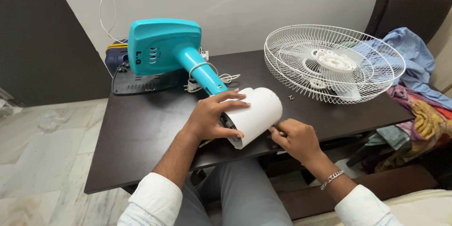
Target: The person disassembles a table fan by removing the front grille, fan blades, and motor housing. They use a screwdriver to loosen screws and separate the motor from the stand, leaving the components on the table.
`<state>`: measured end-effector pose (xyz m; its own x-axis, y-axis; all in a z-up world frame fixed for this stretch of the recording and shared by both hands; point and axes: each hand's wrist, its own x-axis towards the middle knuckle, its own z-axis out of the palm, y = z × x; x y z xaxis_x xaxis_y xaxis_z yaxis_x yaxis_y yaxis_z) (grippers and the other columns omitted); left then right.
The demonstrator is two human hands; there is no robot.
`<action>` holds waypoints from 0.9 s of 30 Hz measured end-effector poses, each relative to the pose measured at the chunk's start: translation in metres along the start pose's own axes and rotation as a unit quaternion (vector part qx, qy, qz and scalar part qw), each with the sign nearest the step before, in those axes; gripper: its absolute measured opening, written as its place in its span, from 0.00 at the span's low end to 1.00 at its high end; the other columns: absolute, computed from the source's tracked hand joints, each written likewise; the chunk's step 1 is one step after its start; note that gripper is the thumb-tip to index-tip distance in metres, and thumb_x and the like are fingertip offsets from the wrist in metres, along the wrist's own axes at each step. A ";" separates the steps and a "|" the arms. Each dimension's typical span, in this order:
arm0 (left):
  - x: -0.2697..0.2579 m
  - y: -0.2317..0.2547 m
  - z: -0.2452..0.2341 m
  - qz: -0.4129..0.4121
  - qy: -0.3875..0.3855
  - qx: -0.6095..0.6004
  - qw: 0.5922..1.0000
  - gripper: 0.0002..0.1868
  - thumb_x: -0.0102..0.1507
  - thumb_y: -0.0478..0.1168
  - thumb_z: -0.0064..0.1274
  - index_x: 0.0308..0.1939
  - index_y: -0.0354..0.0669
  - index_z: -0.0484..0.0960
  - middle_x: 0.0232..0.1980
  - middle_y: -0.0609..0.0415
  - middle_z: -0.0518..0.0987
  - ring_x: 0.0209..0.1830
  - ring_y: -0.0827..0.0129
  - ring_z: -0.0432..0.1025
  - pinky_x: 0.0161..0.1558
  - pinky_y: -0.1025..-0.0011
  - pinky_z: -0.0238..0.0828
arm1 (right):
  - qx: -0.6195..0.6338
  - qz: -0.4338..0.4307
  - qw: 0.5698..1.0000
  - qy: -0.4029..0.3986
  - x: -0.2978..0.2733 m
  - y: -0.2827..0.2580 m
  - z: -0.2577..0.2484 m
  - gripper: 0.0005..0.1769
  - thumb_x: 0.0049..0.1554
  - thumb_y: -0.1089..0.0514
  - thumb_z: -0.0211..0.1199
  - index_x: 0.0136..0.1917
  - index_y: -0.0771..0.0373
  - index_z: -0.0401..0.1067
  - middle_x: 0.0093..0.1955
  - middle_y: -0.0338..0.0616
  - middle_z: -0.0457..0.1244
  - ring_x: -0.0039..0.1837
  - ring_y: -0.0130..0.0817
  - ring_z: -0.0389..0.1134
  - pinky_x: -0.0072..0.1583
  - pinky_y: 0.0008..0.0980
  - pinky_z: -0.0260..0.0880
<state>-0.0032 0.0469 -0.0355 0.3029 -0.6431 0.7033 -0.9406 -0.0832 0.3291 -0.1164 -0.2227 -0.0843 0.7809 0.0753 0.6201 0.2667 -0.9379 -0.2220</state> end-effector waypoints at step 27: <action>-0.001 -0.001 0.001 -0.004 -0.002 0.010 1.000 0.39 0.48 0.67 0.69 0.59 0.59 0.84 0.66 0.57 0.79 0.70 0.57 0.72 0.62 0.59 0.75 | 0.071 -0.091 0.991 0.072 -0.005 -0.001 0.000 0.16 0.48 0.53 0.76 0.40 0.62 0.71 0.37 0.42 0.67 0.36 0.34 0.72 0.38 0.30 0.74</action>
